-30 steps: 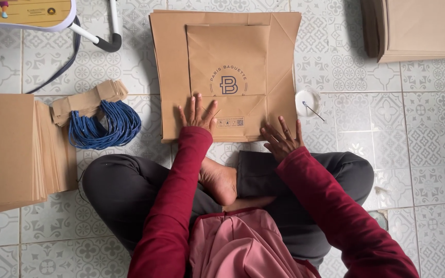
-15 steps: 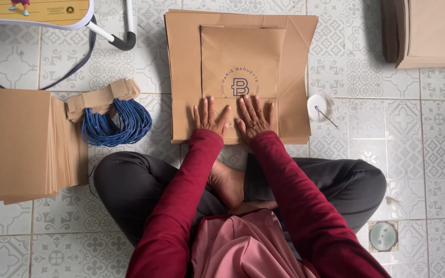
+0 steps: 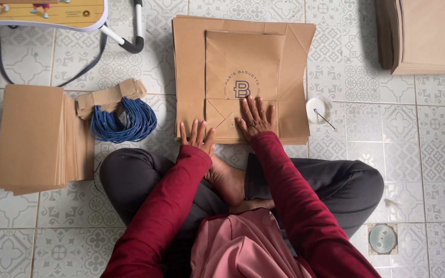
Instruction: The person assembles a brown paper bag by folding the bottom flaps and securing them with adhesive. They then attach a blue paper handle to the bag using a cardboard tab and adhesive, pressing the components into place.
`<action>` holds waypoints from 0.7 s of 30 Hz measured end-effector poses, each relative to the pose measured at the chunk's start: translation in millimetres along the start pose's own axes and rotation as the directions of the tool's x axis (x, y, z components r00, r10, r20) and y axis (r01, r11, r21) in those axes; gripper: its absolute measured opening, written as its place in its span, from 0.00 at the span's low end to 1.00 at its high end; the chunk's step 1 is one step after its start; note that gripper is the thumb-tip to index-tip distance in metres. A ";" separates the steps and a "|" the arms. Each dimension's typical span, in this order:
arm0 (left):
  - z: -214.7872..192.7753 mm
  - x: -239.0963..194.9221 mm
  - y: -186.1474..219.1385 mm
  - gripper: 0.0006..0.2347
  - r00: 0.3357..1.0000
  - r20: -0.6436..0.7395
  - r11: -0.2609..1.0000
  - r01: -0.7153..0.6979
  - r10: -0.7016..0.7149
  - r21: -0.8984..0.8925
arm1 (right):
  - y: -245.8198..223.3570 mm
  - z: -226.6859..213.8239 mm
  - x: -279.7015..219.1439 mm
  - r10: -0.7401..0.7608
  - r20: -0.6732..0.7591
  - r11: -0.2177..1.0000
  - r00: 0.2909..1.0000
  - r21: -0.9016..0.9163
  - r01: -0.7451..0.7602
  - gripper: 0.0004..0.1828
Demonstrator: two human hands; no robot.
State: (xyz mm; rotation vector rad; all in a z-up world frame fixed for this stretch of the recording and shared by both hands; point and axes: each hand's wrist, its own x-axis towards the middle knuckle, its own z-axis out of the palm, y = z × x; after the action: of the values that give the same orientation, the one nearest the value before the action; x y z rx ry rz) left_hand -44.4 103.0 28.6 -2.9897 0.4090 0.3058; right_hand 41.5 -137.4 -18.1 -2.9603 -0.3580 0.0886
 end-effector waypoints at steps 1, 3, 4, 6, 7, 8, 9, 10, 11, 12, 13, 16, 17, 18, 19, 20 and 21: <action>0.3 -3.5 0.7 0.25 1.000 -0.004 1.000 0.006 -0.006 0.001 | -3.5 -12.1 -3.9 -0.006 -0.004 1.000 1.000 0.000 0.006 0.38; -1.8 -5.0 -2.3 0.26 1.000 0.005 0.999 0.020 -0.019 -0.031 | -11.5 -38.1 -5.3 0.034 0.130 0.999 0.991 0.014 -0.036 0.39; 2.5 -3.4 0.9 0.26 1.000 -0.002 0.999 0.025 -0.025 -0.027 | -7.1 -38.1 -1.4 0.028 0.122 0.999 0.992 0.015 -0.030 0.39; 12.6 0.3 6.6 0.27 0.998 -0.026 0.988 0.057 -0.061 -0.146 | 0.6 -36.6 8.6 0.035 0.082 0.999 0.996 -0.029 -0.033 0.43; 19.6 9.1 7.2 0.27 0.997 -0.032 0.987 0.068 -0.073 -0.143 | 5.3 -39.4 19.4 0.023 0.076 0.999 0.997 -0.027 -0.021 0.43; 28.7 13.8 9.1 0.26 0.979 -0.164 0.975 0.088 -0.123 -0.206 | 9.3 -39.9 25.2 -0.001 0.058 0.995 0.998 -0.102 0.007 0.45; 38.1 19.2 10.8 0.24 0.940 -0.291 0.958 0.098 -0.178 -0.270 | 13.5 -40.0 31.5 -0.026 0.041 0.984 0.999 -0.177 0.033 0.47; 46.8 34.1 8.1 0.24 0.940 -0.290 0.958 0.101 -0.180 -0.268 | 14.3 -43.3 38.0 -0.028 0.042 0.984 0.999 -0.175 0.035 0.47; 55.5 49.3 5.5 0.23 0.945 -0.228 0.942 0.162 -0.233 -0.294 | 15.4 -46.8 44.8 -0.031 0.088 0.974 0.996 -0.221 0.050 0.49; 63.3 65.2 1.0 0.21 0.943 -0.166 0.922 0.226 -0.288 -0.316 | 15.3 -50.9 53.6 -0.036 0.132 0.961 0.991 -0.266 0.070 0.51; 43.3 69.9 3.6 0.21 0.941 -0.167 0.921 0.231 -0.293 -0.313 | 10.5 -53.9 58.6 -0.042 0.130 0.962 0.991 -0.263 0.075 0.51; 9.8 95.0 18.9 0.27 0.951 0.081 0.909 0.309 -0.298 -0.279 | 7.9 -60.0 62.9 -0.057 0.246 0.967 0.968 -0.227 0.114 0.44; 15.7 107.8 22.4 0.29 0.943 0.082 0.889 0.331 -0.322 -0.317 | 8.6 -58.6 60.5 -0.086 0.204 0.970 0.975 -0.208 0.129 0.42; 24.1 116.8 29.0 0.31 0.935 0.092 0.866 0.352 -0.342 -0.354 | 9.8 -55.0 53.0 -0.112 0.168 0.972 0.979 -0.189 0.144 0.40; 16.3 115.7 30.2 0.31 0.937 0.096 0.867 0.348 -0.336 -0.357 | 6.8 -59.9 40.0 -0.106 0.173 0.972 0.979 -0.190 0.139 0.40; 8.1 116.8 30.2 0.30 0.929 0.079 0.858 0.365 -0.362 -0.362 | 3.7 -65.1 28.7 -0.145 0.083 0.979 0.986 -0.135 0.155 0.36; -0.3 118.1 30.3 0.30 0.920 0.063 0.848 0.383 -0.388 -0.367 | 0.7 -70.5 17.5 -0.177 -0.011 0.981 0.984 -0.081 0.176 0.33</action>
State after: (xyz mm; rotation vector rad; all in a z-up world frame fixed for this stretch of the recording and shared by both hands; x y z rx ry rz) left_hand 58.7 43.9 1.4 -3.3409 -0.2942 0.3551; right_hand 64.1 -144.3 50.6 -2.9887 -0.6341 0.0265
